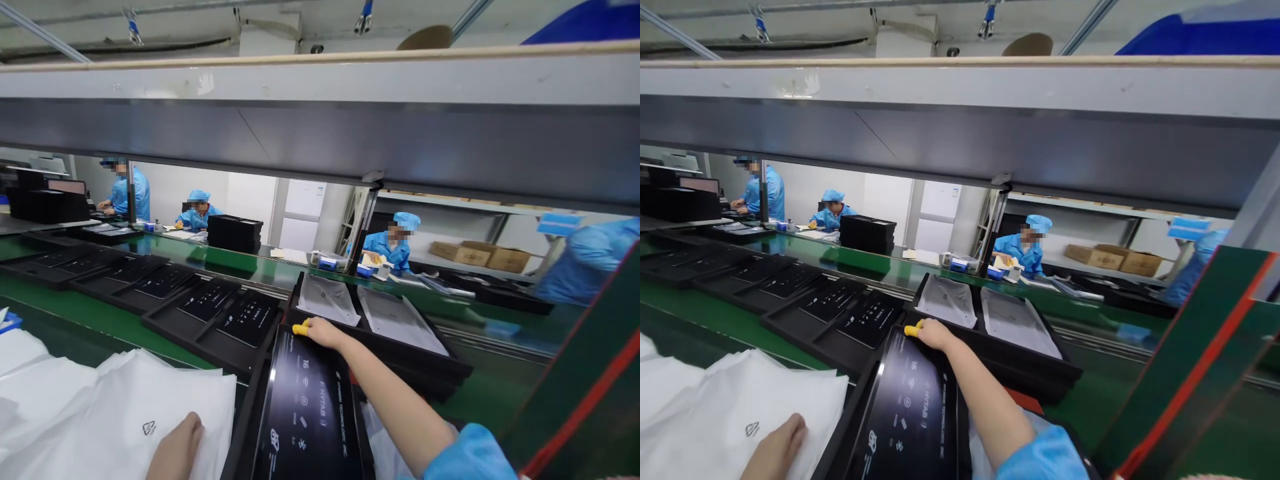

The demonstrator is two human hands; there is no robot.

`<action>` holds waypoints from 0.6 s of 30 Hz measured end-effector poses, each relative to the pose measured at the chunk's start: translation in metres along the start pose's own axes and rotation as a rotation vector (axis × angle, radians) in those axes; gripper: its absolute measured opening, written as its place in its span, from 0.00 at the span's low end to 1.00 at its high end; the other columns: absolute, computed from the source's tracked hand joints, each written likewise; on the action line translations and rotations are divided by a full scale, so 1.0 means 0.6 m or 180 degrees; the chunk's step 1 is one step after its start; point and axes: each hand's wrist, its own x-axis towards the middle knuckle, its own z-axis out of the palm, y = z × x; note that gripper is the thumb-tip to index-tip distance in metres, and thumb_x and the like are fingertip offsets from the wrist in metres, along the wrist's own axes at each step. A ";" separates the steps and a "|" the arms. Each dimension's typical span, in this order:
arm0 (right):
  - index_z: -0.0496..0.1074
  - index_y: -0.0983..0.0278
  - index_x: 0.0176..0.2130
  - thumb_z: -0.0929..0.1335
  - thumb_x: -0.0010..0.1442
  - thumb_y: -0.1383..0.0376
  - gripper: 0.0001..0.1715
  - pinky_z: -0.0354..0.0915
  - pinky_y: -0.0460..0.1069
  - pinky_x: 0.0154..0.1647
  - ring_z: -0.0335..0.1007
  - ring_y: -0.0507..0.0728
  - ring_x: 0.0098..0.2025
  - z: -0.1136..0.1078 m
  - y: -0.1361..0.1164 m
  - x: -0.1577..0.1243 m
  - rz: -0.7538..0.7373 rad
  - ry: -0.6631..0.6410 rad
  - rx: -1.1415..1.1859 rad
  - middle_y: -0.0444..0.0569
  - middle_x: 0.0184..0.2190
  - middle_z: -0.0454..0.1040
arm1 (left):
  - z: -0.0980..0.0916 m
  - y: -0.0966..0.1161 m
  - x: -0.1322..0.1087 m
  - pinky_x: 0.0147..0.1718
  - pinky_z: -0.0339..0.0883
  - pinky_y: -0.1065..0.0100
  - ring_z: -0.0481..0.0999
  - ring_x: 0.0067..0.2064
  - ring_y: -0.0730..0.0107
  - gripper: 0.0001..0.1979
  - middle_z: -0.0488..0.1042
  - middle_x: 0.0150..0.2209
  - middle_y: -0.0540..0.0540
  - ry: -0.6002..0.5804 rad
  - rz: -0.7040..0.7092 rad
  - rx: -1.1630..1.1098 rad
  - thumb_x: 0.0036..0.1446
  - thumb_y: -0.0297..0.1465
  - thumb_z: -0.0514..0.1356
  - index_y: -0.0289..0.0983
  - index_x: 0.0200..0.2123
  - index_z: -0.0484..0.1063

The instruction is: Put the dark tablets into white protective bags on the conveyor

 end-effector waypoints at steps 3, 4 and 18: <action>0.73 0.67 0.33 0.64 0.55 0.65 0.10 0.56 0.45 0.29 0.64 0.51 0.29 -0.053 -0.026 -0.037 -0.0116 -0.0058 -0.0057 0.49 0.31 0.73 | 0.001 0.009 -0.005 0.38 0.60 0.67 0.72 0.41 0.63 0.02 0.72 0.37 0.44 -0.0132 0.0256 0.0502 0.53 0.30 0.50 0.40 0.29 0.60; 0.73 0.67 0.33 0.64 0.54 0.64 0.10 0.55 0.45 0.29 0.64 0.52 0.30 -0.070 -0.035 -0.053 -0.0190 -0.0059 -0.0082 0.49 0.31 0.73 | 0.001 0.007 -0.004 0.38 0.60 0.66 0.73 0.41 0.63 0.04 0.72 0.37 0.43 -0.0092 0.0317 0.0485 0.54 0.29 0.49 0.40 0.28 0.61; 0.74 0.64 0.32 0.72 0.46 0.61 0.12 0.52 0.44 0.25 0.60 0.51 0.26 -0.144 -0.147 -0.239 -0.0664 -0.0256 -0.0570 0.43 0.24 0.69 | -0.084 -0.013 -0.023 0.37 0.66 0.65 0.74 0.34 0.61 0.16 0.73 0.28 0.46 0.0711 0.0330 -0.1348 0.47 0.44 0.47 0.40 0.26 0.66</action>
